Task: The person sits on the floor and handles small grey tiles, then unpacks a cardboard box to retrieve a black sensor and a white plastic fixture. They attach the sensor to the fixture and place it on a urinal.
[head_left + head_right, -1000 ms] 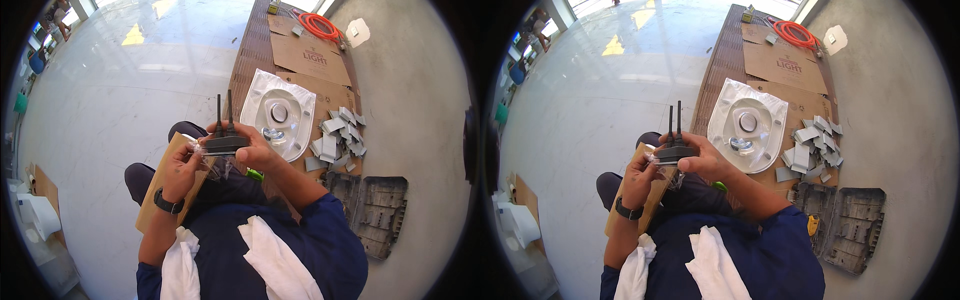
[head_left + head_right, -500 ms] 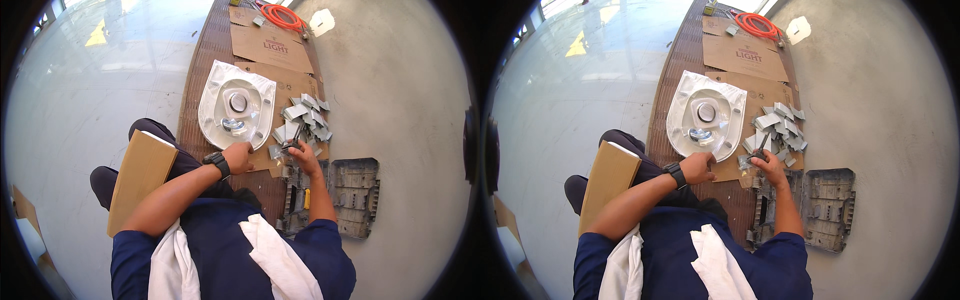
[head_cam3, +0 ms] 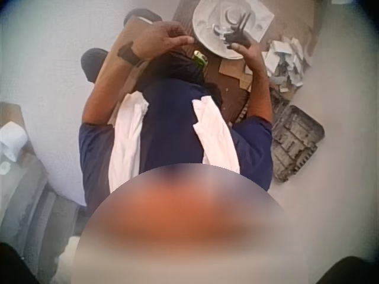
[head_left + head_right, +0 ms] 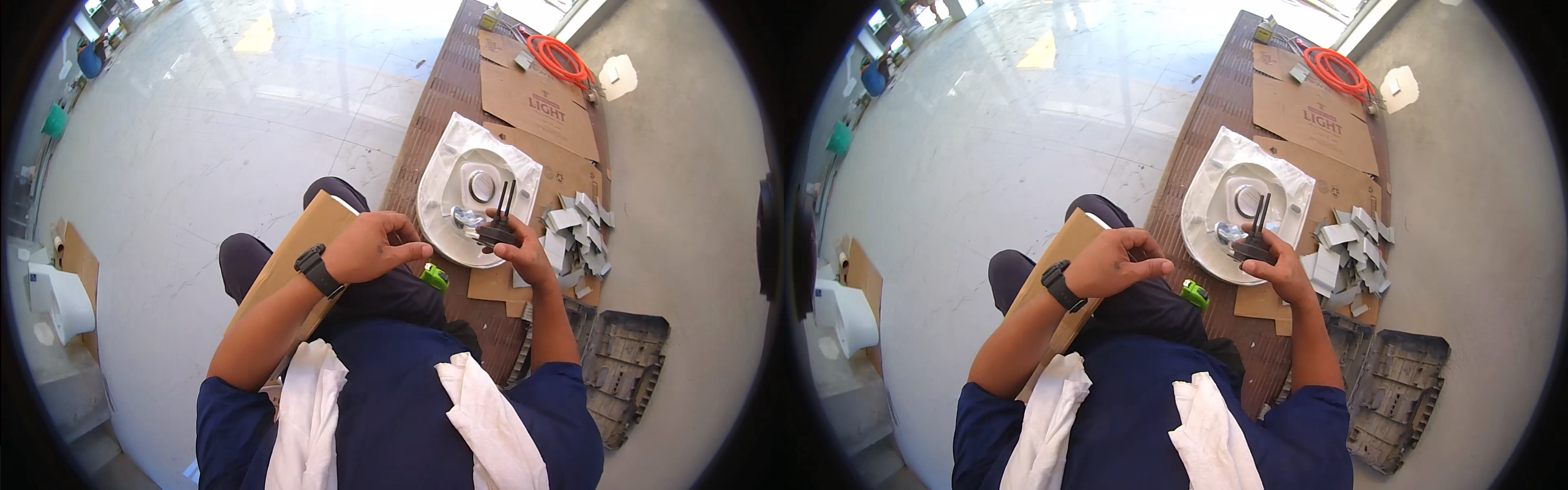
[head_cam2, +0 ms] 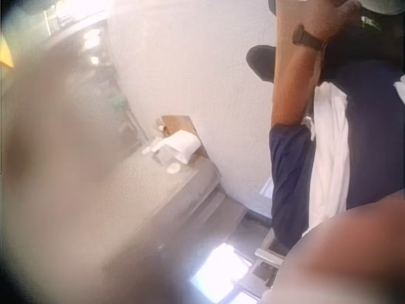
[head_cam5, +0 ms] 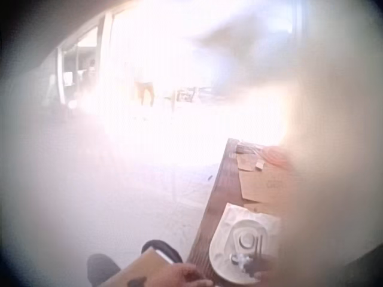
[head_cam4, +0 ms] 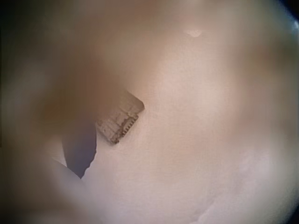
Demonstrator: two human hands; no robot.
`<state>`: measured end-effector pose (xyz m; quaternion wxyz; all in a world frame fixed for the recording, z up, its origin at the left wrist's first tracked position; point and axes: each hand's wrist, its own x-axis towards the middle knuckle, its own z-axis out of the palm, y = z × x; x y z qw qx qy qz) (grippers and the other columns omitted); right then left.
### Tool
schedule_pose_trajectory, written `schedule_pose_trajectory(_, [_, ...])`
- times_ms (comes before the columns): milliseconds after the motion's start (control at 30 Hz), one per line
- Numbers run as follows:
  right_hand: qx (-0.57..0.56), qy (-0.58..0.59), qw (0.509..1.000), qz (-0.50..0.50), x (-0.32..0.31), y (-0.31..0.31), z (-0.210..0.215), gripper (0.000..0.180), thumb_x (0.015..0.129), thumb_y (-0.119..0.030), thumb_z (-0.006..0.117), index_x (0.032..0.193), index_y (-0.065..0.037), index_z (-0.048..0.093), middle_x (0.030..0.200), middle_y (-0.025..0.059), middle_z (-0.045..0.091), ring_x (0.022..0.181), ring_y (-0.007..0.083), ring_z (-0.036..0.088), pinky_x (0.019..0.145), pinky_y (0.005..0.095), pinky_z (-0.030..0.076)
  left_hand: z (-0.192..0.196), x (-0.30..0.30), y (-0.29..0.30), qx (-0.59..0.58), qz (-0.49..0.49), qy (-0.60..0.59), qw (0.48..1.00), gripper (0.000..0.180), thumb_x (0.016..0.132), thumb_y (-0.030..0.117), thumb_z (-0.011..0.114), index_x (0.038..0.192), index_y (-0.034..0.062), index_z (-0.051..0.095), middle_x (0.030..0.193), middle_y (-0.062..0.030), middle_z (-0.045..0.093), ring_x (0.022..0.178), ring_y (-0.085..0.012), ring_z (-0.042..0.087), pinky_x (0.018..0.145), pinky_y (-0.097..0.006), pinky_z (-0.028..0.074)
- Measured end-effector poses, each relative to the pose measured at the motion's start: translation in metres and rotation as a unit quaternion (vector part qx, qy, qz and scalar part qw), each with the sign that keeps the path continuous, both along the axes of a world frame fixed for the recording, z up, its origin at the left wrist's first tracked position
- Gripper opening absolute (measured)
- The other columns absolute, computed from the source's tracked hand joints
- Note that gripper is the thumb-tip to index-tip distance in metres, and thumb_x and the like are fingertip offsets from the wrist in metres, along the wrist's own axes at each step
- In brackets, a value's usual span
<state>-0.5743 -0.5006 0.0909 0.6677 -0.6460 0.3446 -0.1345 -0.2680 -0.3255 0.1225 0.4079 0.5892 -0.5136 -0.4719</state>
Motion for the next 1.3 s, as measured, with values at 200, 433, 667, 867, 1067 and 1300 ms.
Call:
schedule_pose_trajectory(200, [-0.098, 0.039, 0.973, 0.205, 0.13, 0.042, 0.025, 0.1, 0.077, -0.035, 0.095, 0.154, 0.008, 0.047, 0.113, 0.0111, 0.072, 0.102, 0.0178, 0.069, 0.094, 0.0318, 0.053, 0.018, 0.103, 0.136, 0.067, 0.3, 0.023, 0.951, 0.028, 0.1, 0.026, 0.079, 0.11, -0.0005, 0.074, 0.093, -0.0047, 0.076, 0.085, -0.0086, 0.07, 0.077, -0.025, 0.057])
schedule_pose_trajectory(433, [-0.238, -0.113, 0.909, 0.325, 0.226, 0.108, 0.041, 0.096, 0.074, -0.034, 0.094, 0.15, 0.006, 0.051, 0.13, 0.0223, 0.066, 0.118, 0.0344, 0.066, 0.106, 0.0425, 0.05, -0.024, 0.081, 0.252, 0.057, 0.474, 0.027, 0.878, 0.027, 0.097, 0.022, 0.082, 0.113, 0.0022, 0.072, 0.101, -0.0052, 0.077, 0.095, -0.0123, 0.071, 0.088, -0.029, 0.057])
schedule_pose_trajectory(667, [-0.432, -0.115, 0.861, 0.241, 0.252, 0.142, 0.023, 0.09, 0.071, -0.036, 0.095, 0.141, 0.003, 0.056, 0.129, 0.0225, 0.062, 0.118, 0.0402, 0.062, 0.1, 0.0499, 0.052, -0.037, 0.029, 0.244, -0.092, 0.473, 0.137, 0.866, 0.041, 0.097, 0.016, 0.081, 0.132, 0.0008, 0.067, 0.124, -0.0086, 0.071, 0.114, -0.0163, 0.069, 0.101, -0.032, 0.055])
schedule_pose_trajectory(867, [-0.437, -0.099, 0.881, 0.155, 0.268, 0.182, 0.006, 0.096, 0.071, -0.034, 0.096, 0.145, 0.004, 0.049, 0.131, 0.0243, 0.057, 0.119, 0.0423, 0.058, 0.097, 0.0514, 0.052, -0.036, 0.023, 0.166, -0.11, 0.421, 0.311, 0.845, 0.056, 0.097, 0.009, 0.079, 0.147, -0.0006, 0.057, 0.136, -0.0114, 0.065, 0.118, -0.0138, 0.065, 0.098, -0.03, 0.055])
schedule_pose_trajectory(1067, [-0.326, -0.055, 0.936, 0.123, 0.251, 0.158, 0.032, 0.091, 0.076, -0.023, 0.093, 0.15, 0.001, 0.047, 0.121, 0.0182, 0.065, 0.111, 0.0291, 0.067, 0.09, 0.0402, 0.056, -0.039, 0.049, 0.149, -0.072, 0.487, 0.016, 0.87, 0.051, 0.09, 0.005, 0.08, 0.139, 0.0016, 0.066, 0.13, -0.0107, 0.068, 0.101, -0.0132, 0.071, 0.078, -0.029, 0.06])
schedule_pose_trajectory(1300, [-0.545, -0.189, 0.796, 0.184, 0.259, 0.119, 0.088, 0.026, 0.084, -0.009, 0.08, 0.108, -0.002, 0.073, 0.097, 0.0128, 0.072, 0.093, 0.0299, 0.069, 0.084, 0.0411, 0.054, -0.02, 0.057, 0.14, -0.136, 0.433, -0.341, 0.823, 0.05, 0.078, 0.005, 0.083, 0.126, 0.0043, 0.071, 0.126, -0.0143, 0.07, 0.105, -0.0292, 0.074, 0.087, -0.037, 0.063])
